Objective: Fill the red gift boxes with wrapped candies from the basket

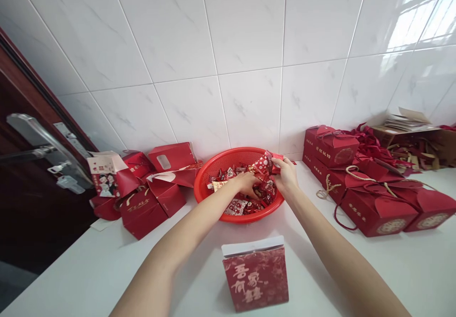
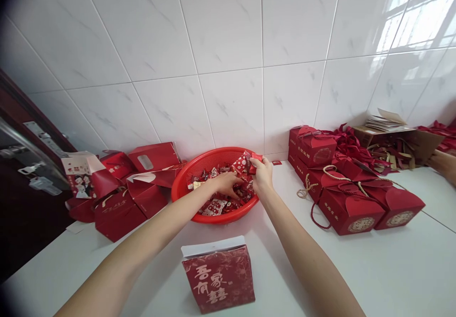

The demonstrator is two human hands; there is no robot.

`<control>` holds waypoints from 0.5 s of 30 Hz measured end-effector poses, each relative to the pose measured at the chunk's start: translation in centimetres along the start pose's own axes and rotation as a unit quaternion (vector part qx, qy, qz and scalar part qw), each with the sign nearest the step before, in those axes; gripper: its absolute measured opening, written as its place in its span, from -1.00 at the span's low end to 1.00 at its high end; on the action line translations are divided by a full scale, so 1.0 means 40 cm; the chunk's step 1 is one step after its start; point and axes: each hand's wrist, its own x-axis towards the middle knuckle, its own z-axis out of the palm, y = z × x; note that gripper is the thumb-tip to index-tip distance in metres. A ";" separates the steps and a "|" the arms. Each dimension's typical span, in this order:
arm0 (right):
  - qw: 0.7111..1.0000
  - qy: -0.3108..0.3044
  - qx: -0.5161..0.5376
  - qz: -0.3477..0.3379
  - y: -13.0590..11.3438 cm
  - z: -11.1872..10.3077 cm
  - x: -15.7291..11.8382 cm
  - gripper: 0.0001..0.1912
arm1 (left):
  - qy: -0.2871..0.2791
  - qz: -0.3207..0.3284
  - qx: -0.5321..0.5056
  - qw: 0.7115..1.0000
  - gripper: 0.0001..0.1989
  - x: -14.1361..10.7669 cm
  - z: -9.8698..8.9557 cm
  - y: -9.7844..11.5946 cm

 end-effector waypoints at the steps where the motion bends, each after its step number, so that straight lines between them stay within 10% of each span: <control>1: 1.000 -0.002 -0.002 -0.002 0.002 -0.002 0.002 -0.75 | -0.006 -0.010 0.004 1.000 -0.43 0.001 -0.001 0.002; 9: 1.000 -0.003 -0.001 0.003 -0.008 0.010 -0.011 -0.77 | -0.016 -0.005 -0.179 0.984 -0.88 -0.010 -0.009 0.002; 15: 1.000 -0.001 0.001 0.011 -0.027 0.027 -0.035 -0.77 | 0.011 -0.047 -0.288 0.956 -0.84 -0.040 -0.020 -0.042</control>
